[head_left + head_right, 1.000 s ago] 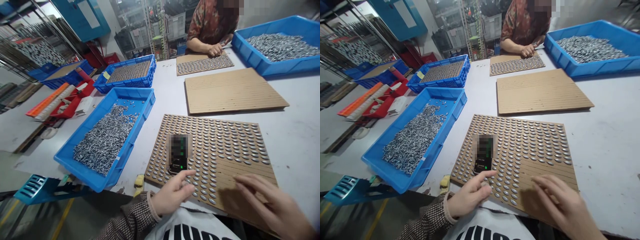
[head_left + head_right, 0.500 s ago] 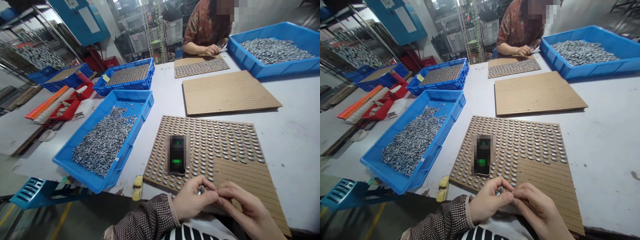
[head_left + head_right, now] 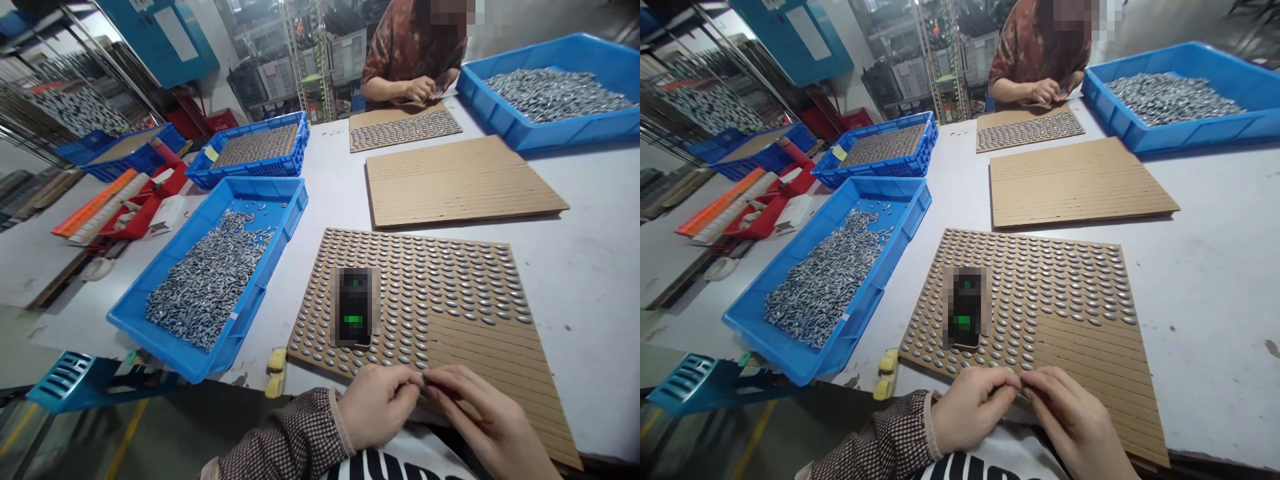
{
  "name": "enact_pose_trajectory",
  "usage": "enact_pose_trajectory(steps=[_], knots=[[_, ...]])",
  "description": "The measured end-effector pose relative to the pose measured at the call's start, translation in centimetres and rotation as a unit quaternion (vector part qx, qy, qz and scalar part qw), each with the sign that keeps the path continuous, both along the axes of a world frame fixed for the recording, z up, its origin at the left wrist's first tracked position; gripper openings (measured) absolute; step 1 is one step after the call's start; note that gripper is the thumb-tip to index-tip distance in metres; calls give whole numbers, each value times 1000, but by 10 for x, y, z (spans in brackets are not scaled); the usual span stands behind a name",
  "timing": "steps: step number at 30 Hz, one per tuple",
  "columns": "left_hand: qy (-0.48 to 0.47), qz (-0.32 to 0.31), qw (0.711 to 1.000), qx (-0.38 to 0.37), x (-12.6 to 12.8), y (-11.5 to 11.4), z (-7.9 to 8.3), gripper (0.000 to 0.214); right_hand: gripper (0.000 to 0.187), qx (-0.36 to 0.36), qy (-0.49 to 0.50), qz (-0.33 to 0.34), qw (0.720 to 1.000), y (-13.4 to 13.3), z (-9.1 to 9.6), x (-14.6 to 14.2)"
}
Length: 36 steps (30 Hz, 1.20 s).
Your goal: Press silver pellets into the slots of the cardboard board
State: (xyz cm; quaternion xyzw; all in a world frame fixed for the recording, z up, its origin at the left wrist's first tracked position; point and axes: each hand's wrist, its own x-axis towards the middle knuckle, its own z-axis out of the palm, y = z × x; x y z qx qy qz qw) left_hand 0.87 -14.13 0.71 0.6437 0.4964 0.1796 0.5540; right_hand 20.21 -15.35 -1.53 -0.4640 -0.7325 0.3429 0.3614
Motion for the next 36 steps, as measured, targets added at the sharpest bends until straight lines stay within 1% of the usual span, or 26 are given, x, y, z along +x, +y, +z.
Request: enact_pose_trajectory(steps=[1, 2, 4, 6, 7, 9, 11, 14, 16, 18, 20, 21, 22, 23, 24, 25, 26, 27, 28, 29, 31, 33, 36], knots=[[18, -7, 1000, 20, -5, 0, 2, 31, 16, 3, -4, 3, 1000, 0, -1, 0], [37, 0, 998, 41, -11, 1, 4, 33, 16, 5, -7, 2, 1000, 1, -1, 1], [83, 44, 991, 90, -24, 3, 6, 37, 15, 11, -14, -9, 1000, 1, -2, 4], [136, 85, 977, 139, -39, 6, 5, 41, 14, 18, -22, -24, 999, 3, -2, 8], [161, 96, 969, 158, -46, 7, 3, 41, 14, 21, -26, -30, 999, 3, -2, 10], [203, 95, 958, 180, -58, 8, -2, 43, 14, 26, -32, -37, 998, 5, -2, 14], [236, 80, 950, 185, -66, 9, -7, 45, 14, 27, -39, -38, 998, 6, -2, 17], [269, 59, 945, 175, -69, 9, -12, 45, 15, 23, -47, -42, 998, 7, -3, 21], [263, 63, 948, 168, -68, 10, -11, 45, 16, 19, -51, -53, 997, 8, -5, 27], [231, 89, 957, 153, -68, 12, -7, 45, 17, 17, -61, -77, 995, 10, -11, 36], [174, 131, 971, 103, -67, 13, -2, 43, 18, 18, -81, -113, 990, 14, -19, 51], [131, 153, 978, 58, -67, 14, 1, 41, 18, 18, -95, -133, 986, 18, -24, 61], [75, 174, 982, -2, -65, 14, 3, 37, 18, 22, -109, -157, 981, 21, -28, 71], [7, 192, 979, -75, -64, 14, 4, 33, 18, 24, -123, -175, 977, 26, -31, 81], [-66, 203, 965, -154, -61, 13, 5, 29, 18, 27, -137, -187, 972, 30, -34, 90], [-136, 208, 941, -231, -57, 11, 4, 27, 17, 33, -149, -193, 969, 35, -36, 99], [-196, 209, 910, -299, -51, 8, 2, 27, 17, 38, -160, -192, 967, 40, -37, 106], [-241, 207, 880, -353, -46, 5, -1, 29, 17, 44, -172, -189, 966, 45, -37, 111], [-271, 208, 855, -389, -39, 2, -4, 31, 18, 51, -183, -181, 965, 50, -38, 115], [-289, 210, 838, -413, -33, -1, -7, 31, 19, 58, -195, -172, 964, 54, -38, 117], [-303, 217, 819, -436, -21, -6, -14, 26, 20, 73, -216, -156, 961, 61, -39, 118], [-310, 212, 812, -446, -13, -9, -19, 24, 21, 87, -234, -139, 958, 66, -41, 119], [-324, 192, 809, -451, -7, -10, -23, 28, 21, 105, -252, -124, 954, 69, -45, 121]])
